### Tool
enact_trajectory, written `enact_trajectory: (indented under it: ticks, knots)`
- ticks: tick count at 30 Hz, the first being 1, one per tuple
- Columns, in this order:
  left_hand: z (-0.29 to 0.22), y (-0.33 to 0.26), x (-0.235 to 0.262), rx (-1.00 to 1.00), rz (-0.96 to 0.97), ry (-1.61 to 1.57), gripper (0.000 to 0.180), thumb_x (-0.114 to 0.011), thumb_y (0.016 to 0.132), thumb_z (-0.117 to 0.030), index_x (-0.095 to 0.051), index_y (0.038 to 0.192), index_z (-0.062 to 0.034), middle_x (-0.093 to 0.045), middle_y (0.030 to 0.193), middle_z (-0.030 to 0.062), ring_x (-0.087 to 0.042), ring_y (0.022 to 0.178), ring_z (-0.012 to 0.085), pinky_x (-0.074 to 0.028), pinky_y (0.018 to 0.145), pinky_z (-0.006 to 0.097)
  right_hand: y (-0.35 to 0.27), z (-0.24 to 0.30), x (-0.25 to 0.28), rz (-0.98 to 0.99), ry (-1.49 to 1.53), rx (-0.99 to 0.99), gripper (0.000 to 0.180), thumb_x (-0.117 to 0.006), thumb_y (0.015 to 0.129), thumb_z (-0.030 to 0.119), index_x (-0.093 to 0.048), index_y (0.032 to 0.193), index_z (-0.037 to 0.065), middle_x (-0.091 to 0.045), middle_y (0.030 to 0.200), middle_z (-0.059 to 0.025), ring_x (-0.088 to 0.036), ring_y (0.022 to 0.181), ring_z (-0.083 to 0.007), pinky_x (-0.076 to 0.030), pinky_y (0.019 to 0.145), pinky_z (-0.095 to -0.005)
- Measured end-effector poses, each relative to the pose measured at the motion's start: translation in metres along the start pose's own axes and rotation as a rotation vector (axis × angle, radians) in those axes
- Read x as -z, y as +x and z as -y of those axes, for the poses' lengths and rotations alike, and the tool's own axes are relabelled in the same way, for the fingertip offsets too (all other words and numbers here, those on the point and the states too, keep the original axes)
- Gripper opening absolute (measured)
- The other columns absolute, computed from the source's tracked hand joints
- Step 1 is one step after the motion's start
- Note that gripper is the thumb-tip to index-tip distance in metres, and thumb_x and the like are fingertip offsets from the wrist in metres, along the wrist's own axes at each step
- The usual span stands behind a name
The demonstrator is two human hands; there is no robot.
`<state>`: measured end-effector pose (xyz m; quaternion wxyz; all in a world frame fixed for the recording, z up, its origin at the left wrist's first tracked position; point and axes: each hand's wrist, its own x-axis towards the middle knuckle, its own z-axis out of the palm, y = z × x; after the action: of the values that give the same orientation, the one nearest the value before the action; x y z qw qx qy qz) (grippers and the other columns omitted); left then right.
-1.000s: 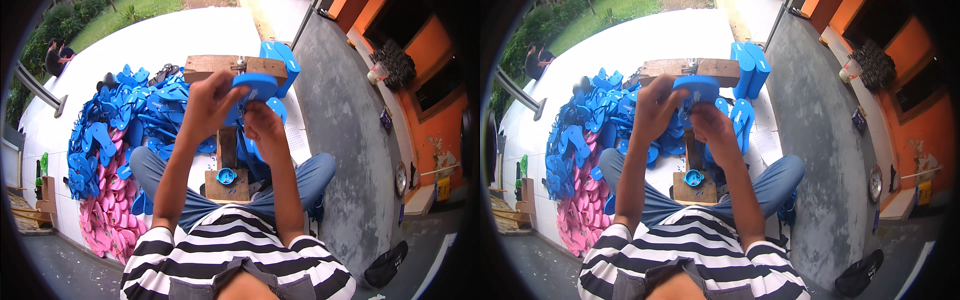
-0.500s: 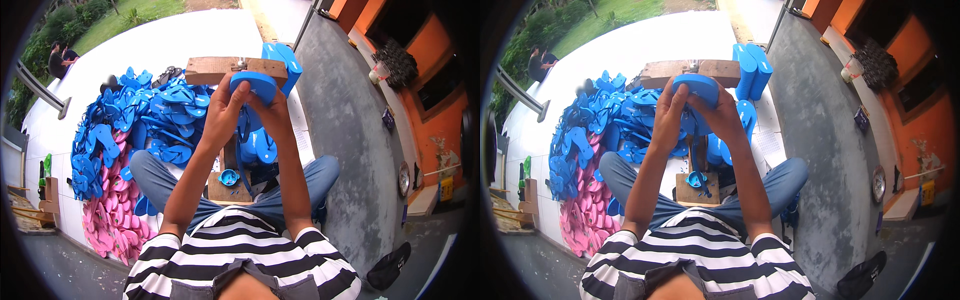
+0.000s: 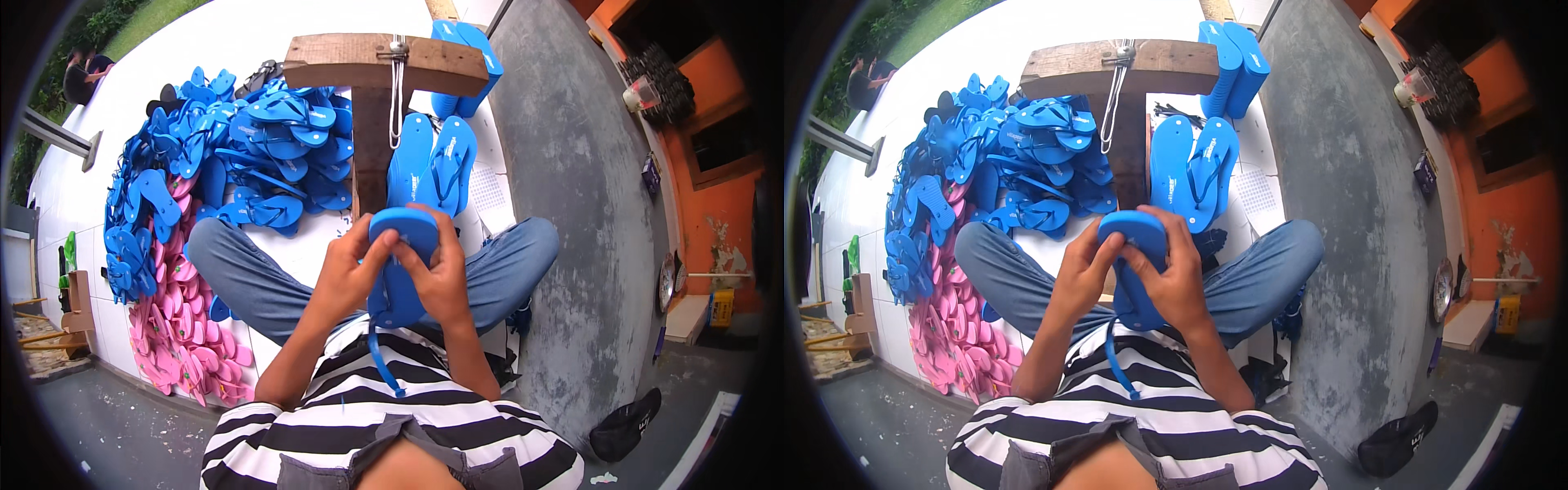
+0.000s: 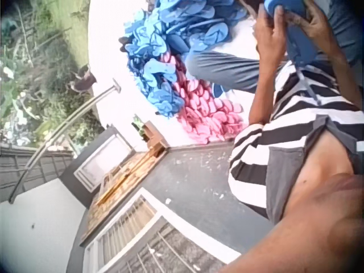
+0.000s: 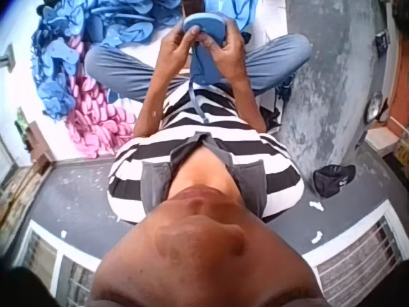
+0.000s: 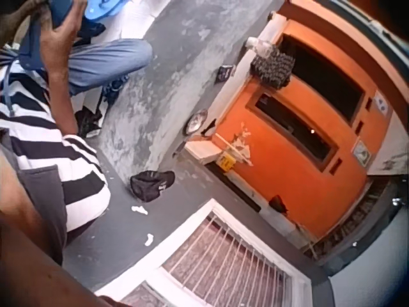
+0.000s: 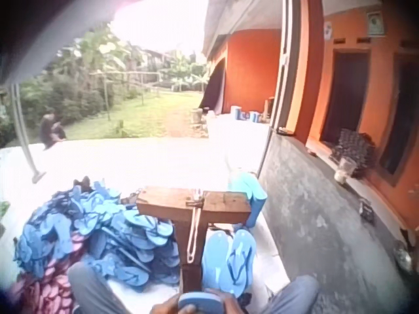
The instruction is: The person attaches straps to blue sandal soles using a metal tool mounted on a wooden block.
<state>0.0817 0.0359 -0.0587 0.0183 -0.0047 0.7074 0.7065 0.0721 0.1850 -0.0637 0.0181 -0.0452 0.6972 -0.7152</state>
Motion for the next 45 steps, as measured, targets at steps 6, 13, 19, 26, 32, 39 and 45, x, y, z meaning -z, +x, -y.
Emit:
enact_trajectory:
  ticks: [6,13,19,26,32,39,45]
  knots:
    - [0.053,0.044,0.014,0.108,-0.128,0.249,0.038,-0.057,0.099,-0.037,-0.064,0.102,0.0001,-0.06,0.064,0.0089,-0.057,0.059,0.0146,-0.043,0.055,0.03,0.015,-0.034,-0.012,-0.045,-0.81,0.201,0.041,-0.078,0.079,0.027,-0.055,0.103,0.002,-0.055,0.095,-0.0136,-0.063,0.082,-0.0315,-0.052,0.071,-0.0409]
    - [0.069,0.053,0.031,-0.027,-0.059,0.551,0.031,-0.069,0.091,-0.031,-0.067,0.099,-0.0005,-0.067,0.078,0.0141,-0.066,0.074,0.0205,-0.05,0.065,0.034,0.016,-0.055,-0.024,0.285,-0.915,0.126,0.015,-0.063,0.09,0.021,-0.057,0.088,0.007,-0.059,0.083,-0.0109,-0.064,0.073,-0.0346,-0.05,0.064,-0.045]
    - [0.085,0.051,0.042,-0.023,-0.098,0.21,0.029,-0.071,0.091,-0.023,-0.066,0.102,0.0027,-0.071,0.085,0.0097,-0.068,0.083,0.0136,-0.053,0.073,0.027,-0.012,-0.034,0.0,0.408,-0.643,0.068,0.016,-0.063,0.092,0.02,-0.06,0.094,0.004,-0.058,0.084,-0.0125,-0.061,0.074,-0.0339,-0.047,0.064,-0.0406]
    - [0.006,0.049,0.046,-0.265,0.08,0.055,0.028,-0.069,0.087,0.001,-0.059,0.114,0.0007,-0.07,0.104,0.0137,-0.067,0.095,0.0157,-0.052,0.083,0.027,0.016,0.005,0.001,-0.057,-0.427,0.209,0.029,-0.069,0.089,0.014,-0.062,0.115,0.005,-0.058,0.11,-0.0128,-0.06,0.093,-0.0287,-0.051,0.073,-0.0381]
    - [-0.023,0.062,0.037,-0.828,0.235,-0.003,0.05,-0.081,0.069,-0.004,-0.051,0.108,-0.0065,-0.06,0.105,0.0175,-0.061,0.097,0.0273,-0.05,0.086,0.038,0.048,0.027,0.003,0.001,-0.505,0.711,0.042,-0.075,0.077,-0.002,-0.063,0.117,0.004,-0.062,0.107,-0.0119,-0.063,0.093,-0.0248,-0.054,0.076,-0.0343]
    - [-0.039,0.089,0.031,-1.017,0.133,-0.008,0.057,-0.087,0.061,-0.006,-0.046,0.101,-0.0078,-0.058,0.099,0.0165,-0.059,0.09,0.0272,-0.051,0.082,0.039,0.066,0.029,-0.009,-0.163,-0.209,0.646,0.031,-0.078,0.075,-0.002,-0.063,0.101,0.003,-0.068,0.102,-0.0126,-0.069,0.096,-0.0256,-0.056,0.081,-0.0329]
    - [-0.049,0.104,0.028,-1.051,0.106,-0.047,0.056,-0.085,0.065,-0.003,-0.045,0.104,-0.007,-0.057,0.098,0.0159,-0.059,0.089,0.0251,-0.052,0.08,0.036,0.075,0.044,-0.009,-0.189,-0.231,0.692,0.025,-0.078,0.074,-0.003,-0.064,0.094,0.003,-0.069,0.099,-0.0123,-0.069,0.093,-0.0248,-0.057,0.079,-0.0321]
